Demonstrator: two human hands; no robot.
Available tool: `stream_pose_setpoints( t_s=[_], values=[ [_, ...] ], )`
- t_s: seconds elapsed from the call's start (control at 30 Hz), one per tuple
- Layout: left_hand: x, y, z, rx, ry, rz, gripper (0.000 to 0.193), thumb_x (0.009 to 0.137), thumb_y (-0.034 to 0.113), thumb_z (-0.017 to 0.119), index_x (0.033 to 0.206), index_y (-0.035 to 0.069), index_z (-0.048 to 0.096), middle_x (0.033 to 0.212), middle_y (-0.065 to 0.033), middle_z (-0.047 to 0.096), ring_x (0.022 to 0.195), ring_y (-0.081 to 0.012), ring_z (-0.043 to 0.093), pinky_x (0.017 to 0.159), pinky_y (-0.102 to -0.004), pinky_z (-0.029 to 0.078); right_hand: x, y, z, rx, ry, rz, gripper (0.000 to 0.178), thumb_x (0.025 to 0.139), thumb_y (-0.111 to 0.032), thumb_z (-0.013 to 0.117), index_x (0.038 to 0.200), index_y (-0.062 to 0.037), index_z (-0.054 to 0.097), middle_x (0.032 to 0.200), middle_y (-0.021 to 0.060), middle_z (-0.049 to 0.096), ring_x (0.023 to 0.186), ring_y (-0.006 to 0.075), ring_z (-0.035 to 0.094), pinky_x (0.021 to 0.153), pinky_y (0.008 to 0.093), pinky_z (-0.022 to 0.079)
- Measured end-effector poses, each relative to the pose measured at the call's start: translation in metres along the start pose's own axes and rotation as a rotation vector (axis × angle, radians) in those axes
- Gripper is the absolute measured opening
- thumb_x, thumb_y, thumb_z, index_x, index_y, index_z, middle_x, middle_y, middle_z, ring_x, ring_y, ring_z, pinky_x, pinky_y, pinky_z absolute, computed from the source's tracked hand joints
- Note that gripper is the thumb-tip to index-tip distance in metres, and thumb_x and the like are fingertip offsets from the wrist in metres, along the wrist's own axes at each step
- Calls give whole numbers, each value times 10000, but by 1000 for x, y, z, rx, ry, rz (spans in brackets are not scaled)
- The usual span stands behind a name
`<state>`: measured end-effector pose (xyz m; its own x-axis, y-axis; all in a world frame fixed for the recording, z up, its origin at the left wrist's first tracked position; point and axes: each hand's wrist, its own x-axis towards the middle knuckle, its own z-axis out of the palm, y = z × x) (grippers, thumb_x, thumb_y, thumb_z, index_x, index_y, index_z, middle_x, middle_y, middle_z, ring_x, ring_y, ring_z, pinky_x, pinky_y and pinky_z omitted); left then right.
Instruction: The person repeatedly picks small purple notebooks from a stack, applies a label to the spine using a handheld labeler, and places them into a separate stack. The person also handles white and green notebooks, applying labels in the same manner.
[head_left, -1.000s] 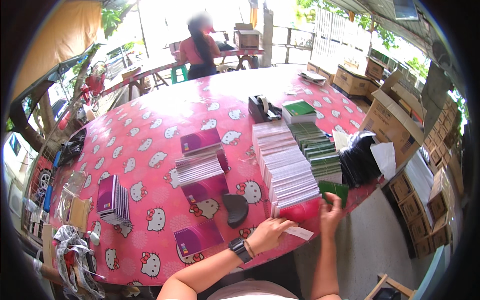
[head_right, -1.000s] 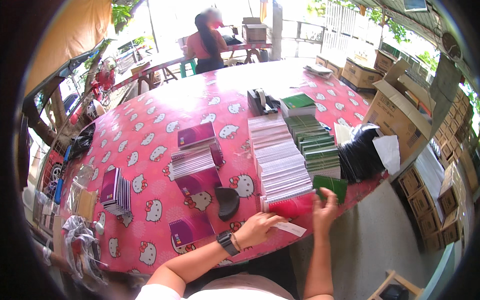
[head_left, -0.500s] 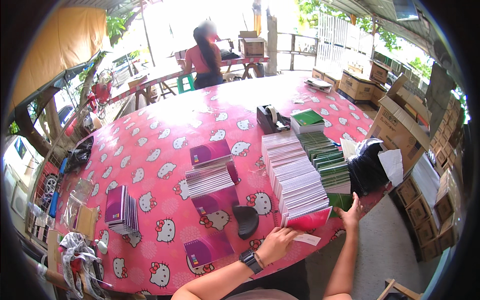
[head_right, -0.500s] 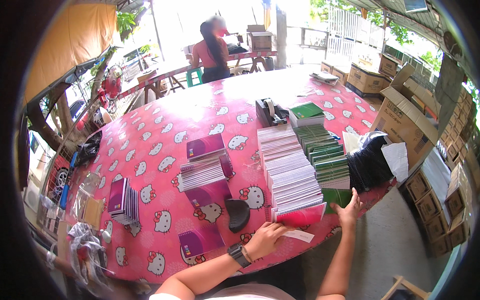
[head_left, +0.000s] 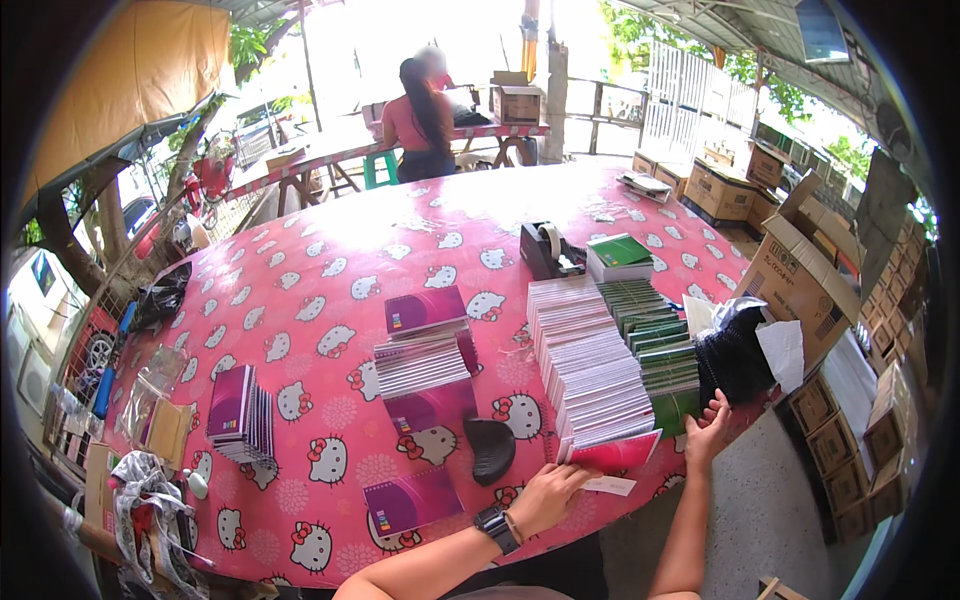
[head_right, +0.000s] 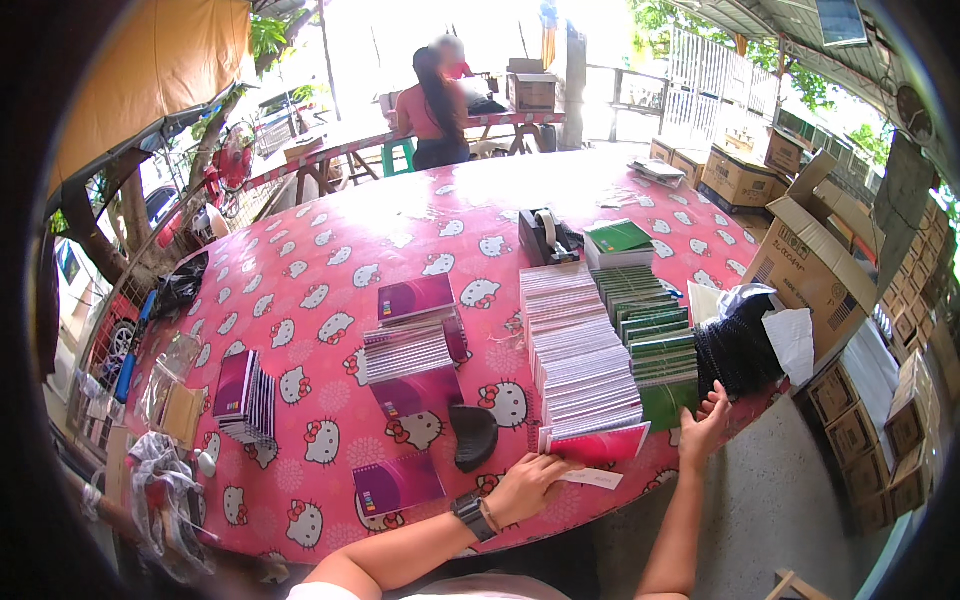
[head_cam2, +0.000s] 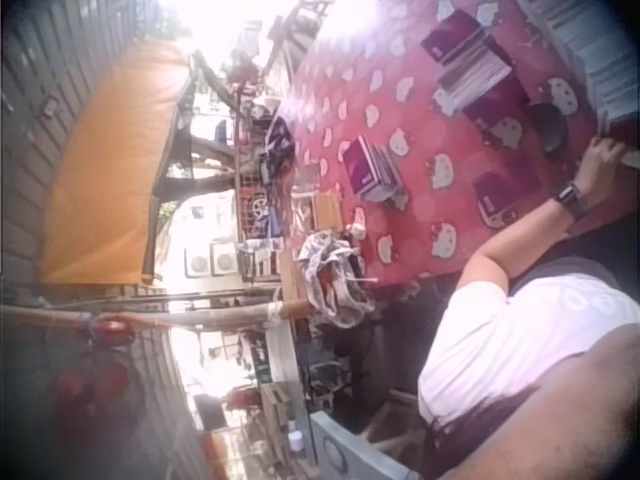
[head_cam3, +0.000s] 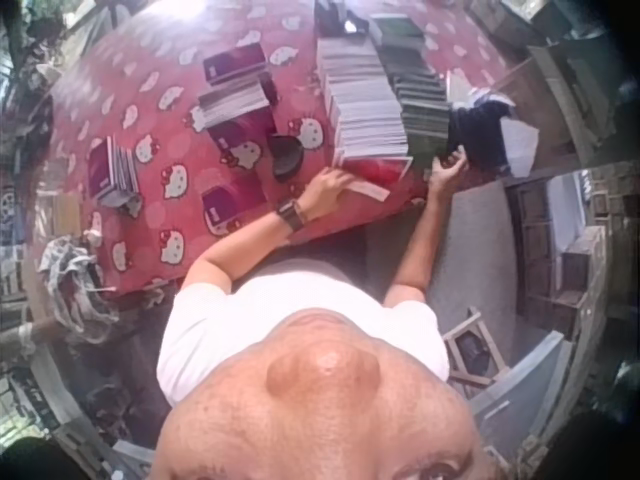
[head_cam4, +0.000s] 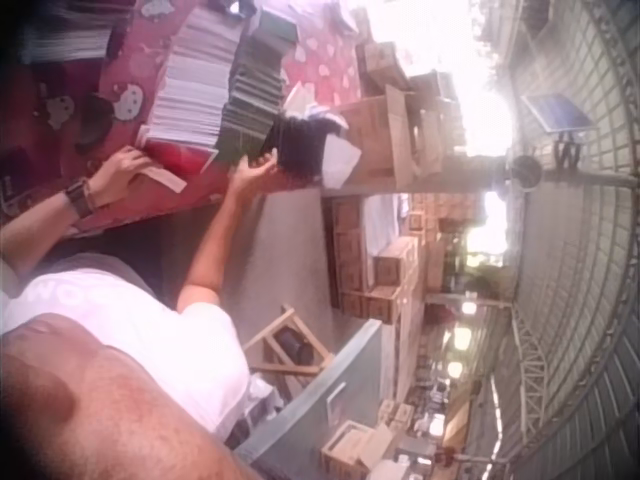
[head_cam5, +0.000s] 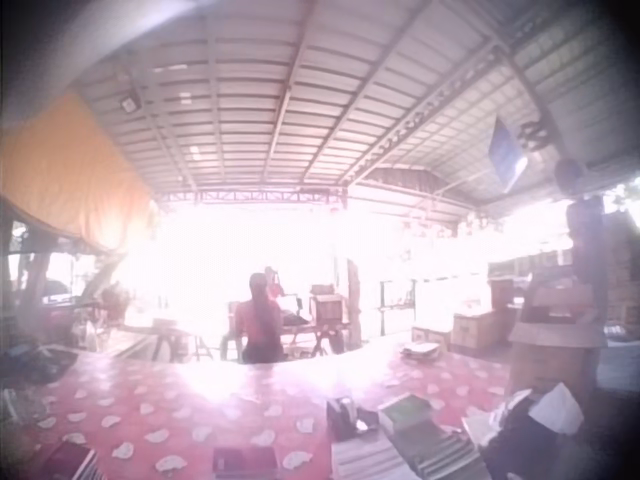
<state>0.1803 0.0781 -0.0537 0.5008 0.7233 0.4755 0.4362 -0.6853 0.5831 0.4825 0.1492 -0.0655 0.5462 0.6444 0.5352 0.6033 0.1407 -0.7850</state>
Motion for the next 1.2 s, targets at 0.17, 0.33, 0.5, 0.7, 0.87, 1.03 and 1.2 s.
stream_pose_setpoints(
  t_s=[0.17, 0.33, 0.5, 0.7, 0.87, 1.03, 1.2],
  values=[
    [2, 2, -4, 22, -8, 9, 434, 782, 61, 588, 1212, 110, 561, 994, -95, 610, 933, -252, 581, 845, -364, 438, -38, -10, -1, -179, -192, -59, 304, 668, 24, 679, 952, -39, 588, 955, 126, 559, 791, 262, 557, 709, 351, 441],
    [2, 0, -3, -9, 11, 45, 415, 784, 65, 601, 1195, 111, 564, 963, -81, 599, 925, -246, 577, 830, -357, 437, -44, -42, 2, -180, -227, -168, 164, 699, 31, 624, 860, -1, 613, 894, 158, 579, 849, 318, 570, 753, 389, 446],
    [0, -1, -8, 41, 46, 66, 387, 791, 83, 620, 1172, 124, 565, 910, -50, 589, 886, -216, 581, 788, -347, 434, -43, -52, 1, -106, -231, -169, 187, 707, 23, 611, 893, 7, 615, 875, 153, 579, 874, 333, 572, 781, 398, 446],
    [1, 2, -7, 73, 18, 101, 405, 790, 92, 622, 1189, 134, 563, 918, -43, 597, 877, -200, 585, 768, -337, 435, -42, -42, -2, -171, -312, -107, 183, 686, 2, 616, 868, -1, 626, 881, 152, 593, 857, 336, 572, 768, 417, 445],
    [1, 0, -3, 49, 94, 95, 439, 788, 92, 621, 1219, 135, 553, 938, -56, 609, 874, -216, 595, 796, -347, 457, -43, -58, 3, -203, -254, -187, 157, 686, -3, 602, 840, 4, 635, 839, 160, 608, 844, 343, 577, 772, 427, 445],
    [3, 1, -5, 22, 93, 79, 437, 792, 81, 613, 1221, 136, 550, 913, -66, 605, 841, -230, 600, 766, -346, 477, -39, -57, 1, 20, -312, -90, 168, 709, 11, 580, 865, 9, 642, 863, 161, 622, 822, 324, 597, 741, 379, 459],
    [4, 4, -11, -108, 35, 60, 424, 794, 75, 609, 1208, 141, 553, 850, -74, 583, 743, -245, 604, 657, -340, 498, -40, -53, 1, 42, -267, -17, 121, 730, 4, 585, 838, 23, 637, 797, 138, 621, 737, 235, 607, 660, 322, 457]
  ],
)
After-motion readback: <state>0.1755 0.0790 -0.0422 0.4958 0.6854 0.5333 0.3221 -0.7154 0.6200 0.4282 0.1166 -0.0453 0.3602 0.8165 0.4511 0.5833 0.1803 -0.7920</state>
